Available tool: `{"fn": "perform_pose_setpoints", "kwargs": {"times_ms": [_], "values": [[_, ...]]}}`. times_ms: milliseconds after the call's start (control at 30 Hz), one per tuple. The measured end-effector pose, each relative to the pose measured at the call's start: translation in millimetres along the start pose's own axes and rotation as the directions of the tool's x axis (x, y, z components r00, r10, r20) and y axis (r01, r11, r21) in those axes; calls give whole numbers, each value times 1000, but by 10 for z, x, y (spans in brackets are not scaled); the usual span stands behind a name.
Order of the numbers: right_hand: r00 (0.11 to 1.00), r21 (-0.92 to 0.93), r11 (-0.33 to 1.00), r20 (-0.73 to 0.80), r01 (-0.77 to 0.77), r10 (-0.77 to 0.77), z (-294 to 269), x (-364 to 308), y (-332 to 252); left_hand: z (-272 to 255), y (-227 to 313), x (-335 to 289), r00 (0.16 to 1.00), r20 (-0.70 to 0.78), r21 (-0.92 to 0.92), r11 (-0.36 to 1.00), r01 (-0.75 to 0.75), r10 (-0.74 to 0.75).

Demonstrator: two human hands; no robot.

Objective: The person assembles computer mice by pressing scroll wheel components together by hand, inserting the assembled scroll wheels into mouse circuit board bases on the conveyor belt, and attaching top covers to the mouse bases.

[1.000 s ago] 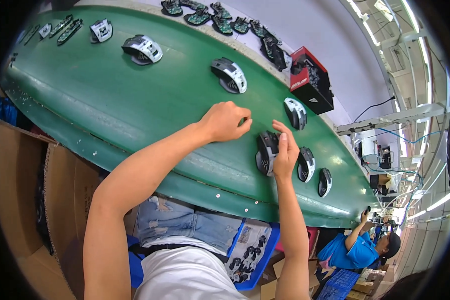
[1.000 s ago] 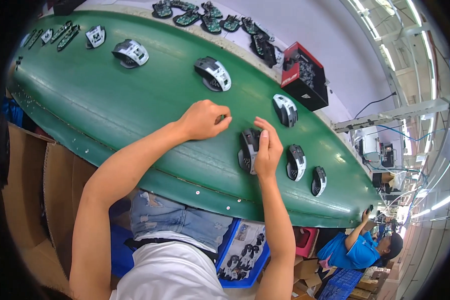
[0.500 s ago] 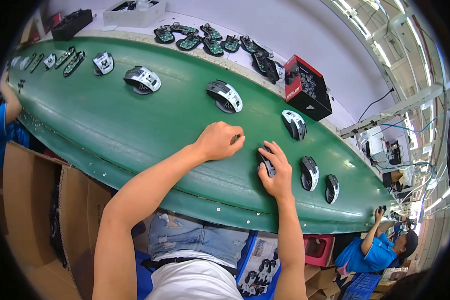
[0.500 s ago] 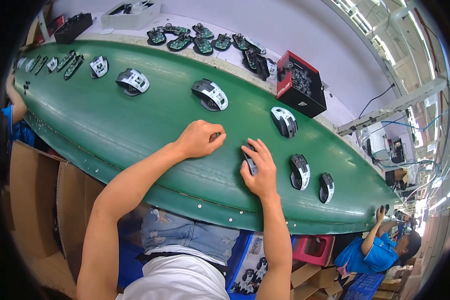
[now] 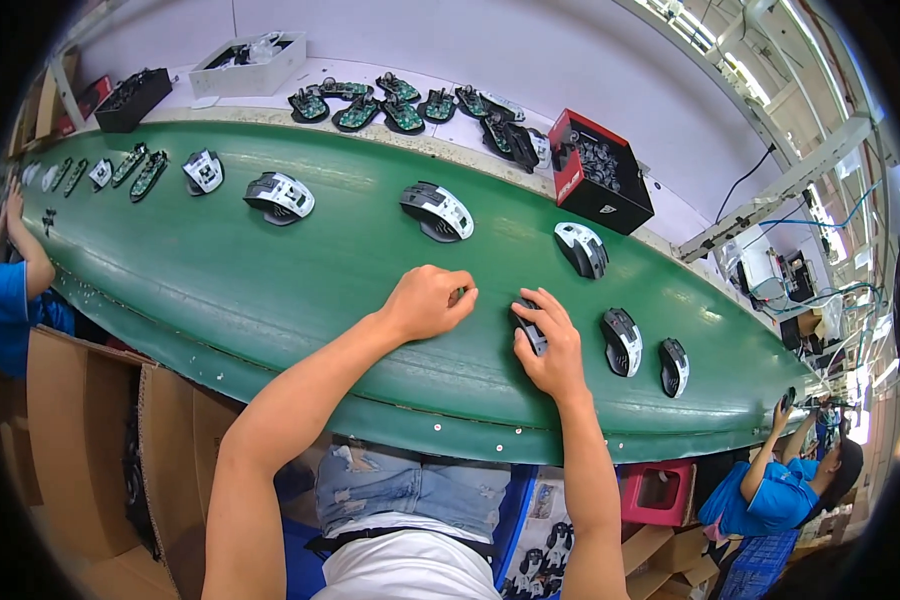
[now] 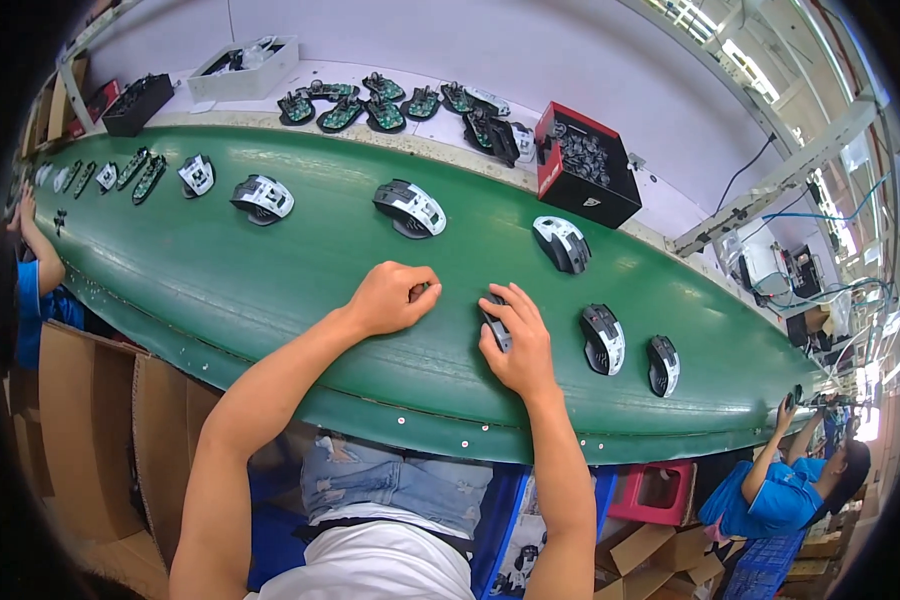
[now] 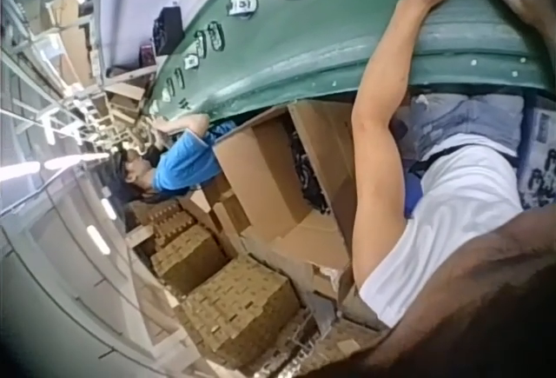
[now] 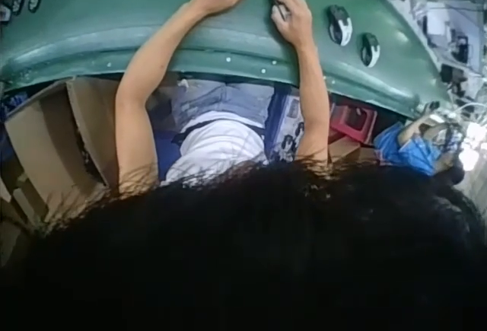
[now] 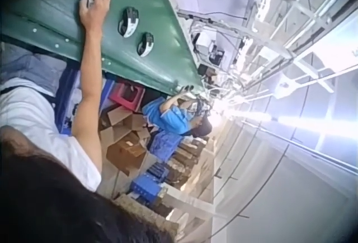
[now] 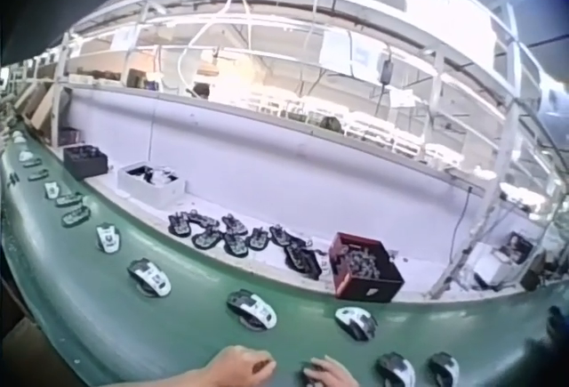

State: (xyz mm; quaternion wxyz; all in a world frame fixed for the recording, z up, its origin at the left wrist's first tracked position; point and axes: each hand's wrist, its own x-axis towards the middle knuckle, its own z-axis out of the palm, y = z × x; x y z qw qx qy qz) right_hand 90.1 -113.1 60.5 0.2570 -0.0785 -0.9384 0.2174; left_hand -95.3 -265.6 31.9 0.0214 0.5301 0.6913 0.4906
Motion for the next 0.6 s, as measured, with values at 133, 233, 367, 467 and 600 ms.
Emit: {"fn": "perform_pose_setpoints", "kwargs": {"times_ms": [133,233,367,467,600], "values": [[1000,-4,1000,-8,8,-8,-15,36,4,-22,2,15,999,-28,1,1000,-20,20],[1000,4,1000,-9,13,-13,5,79,0,-65,-18,16,999,-36,1,1000,-3,3],[1000,18,1000,0,-1,1,-35,122,15,-167,-85,48,993,-103,78,995,61,-53],[988,144,980,-51,-136,144,-105,89,119,-585,-327,271,868,-489,254,937,239,-89],[986,104,992,-136,-79,92,-139,313,189,-1517,-761,82,471,-847,189,687,701,-247]]}}
